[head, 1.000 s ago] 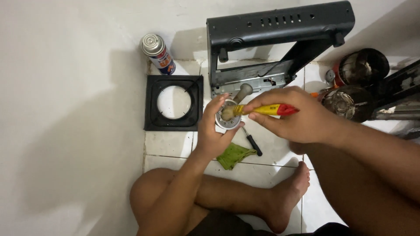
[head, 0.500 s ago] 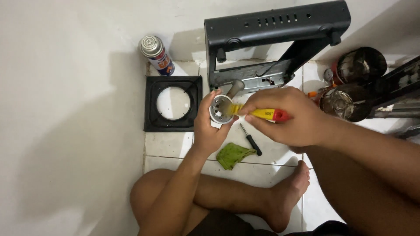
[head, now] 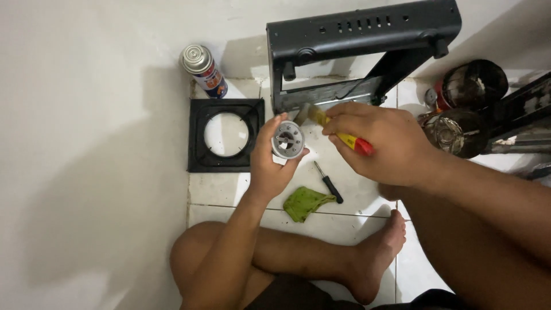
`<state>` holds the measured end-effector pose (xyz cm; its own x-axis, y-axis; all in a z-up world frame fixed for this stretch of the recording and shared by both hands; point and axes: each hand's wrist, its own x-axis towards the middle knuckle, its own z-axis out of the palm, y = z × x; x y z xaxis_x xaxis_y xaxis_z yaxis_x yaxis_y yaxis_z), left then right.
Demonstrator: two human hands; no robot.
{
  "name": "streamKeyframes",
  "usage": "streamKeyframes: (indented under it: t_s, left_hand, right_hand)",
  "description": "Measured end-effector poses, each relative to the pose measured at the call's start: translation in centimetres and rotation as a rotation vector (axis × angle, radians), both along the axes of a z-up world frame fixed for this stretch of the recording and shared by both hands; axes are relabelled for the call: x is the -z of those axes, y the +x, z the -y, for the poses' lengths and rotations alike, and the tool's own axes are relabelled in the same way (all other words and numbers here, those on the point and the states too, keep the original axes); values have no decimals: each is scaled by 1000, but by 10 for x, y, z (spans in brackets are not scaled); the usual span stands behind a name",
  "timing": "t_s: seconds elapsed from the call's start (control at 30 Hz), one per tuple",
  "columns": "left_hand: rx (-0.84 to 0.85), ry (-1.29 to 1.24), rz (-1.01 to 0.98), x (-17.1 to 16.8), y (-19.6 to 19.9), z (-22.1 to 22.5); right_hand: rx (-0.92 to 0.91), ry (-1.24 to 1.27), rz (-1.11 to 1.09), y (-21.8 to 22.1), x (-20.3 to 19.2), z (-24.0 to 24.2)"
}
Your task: A person disassembles a portable gas stove and cleans the burner head using a brush and a cloth.
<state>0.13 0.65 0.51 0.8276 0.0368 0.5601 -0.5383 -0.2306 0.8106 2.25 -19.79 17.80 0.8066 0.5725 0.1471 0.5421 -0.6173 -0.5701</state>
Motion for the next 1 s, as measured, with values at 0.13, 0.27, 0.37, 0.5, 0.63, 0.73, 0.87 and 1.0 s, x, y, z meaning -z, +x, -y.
streamKeyframes:
  t_s: [0.13, 0.27, 0.37, 0.5, 0.63, 0.73, 0.87, 1.0]
  left_hand:
    - [-46, -33, 6, 5, 4, -4]
    - [-91, -37, -28, 9, -2, -10]
    - [-129, -104, -68, 12, -6, -9]
    - [-171, -126, -51, 8, -12, -17]
    - [-227, -121, -123, -5, -28, -18]
    - [-259, -261, -232, -15, -51, -17]
    - [-480, -367, -369, -11, -99, -23]
    - [-488, -565, -397, -3, -130, -50]
  right_hand:
    - [62, -180, 94, 3, 2, 7]
    - [30, -407, 113, 10, 33, 25]
    - [-5, -514, 75, 14, 68, 35]
    - [-94, -753, -14, 12, 66, 39]
    - [-140, -984, -177, 13, 65, 47]
    - [-80, -1006, -178, 11, 92, 67]
    - [-24, -1020, -243, 11, 81, 82]
    - [-1, -1037, -245, 1, 37, 80]
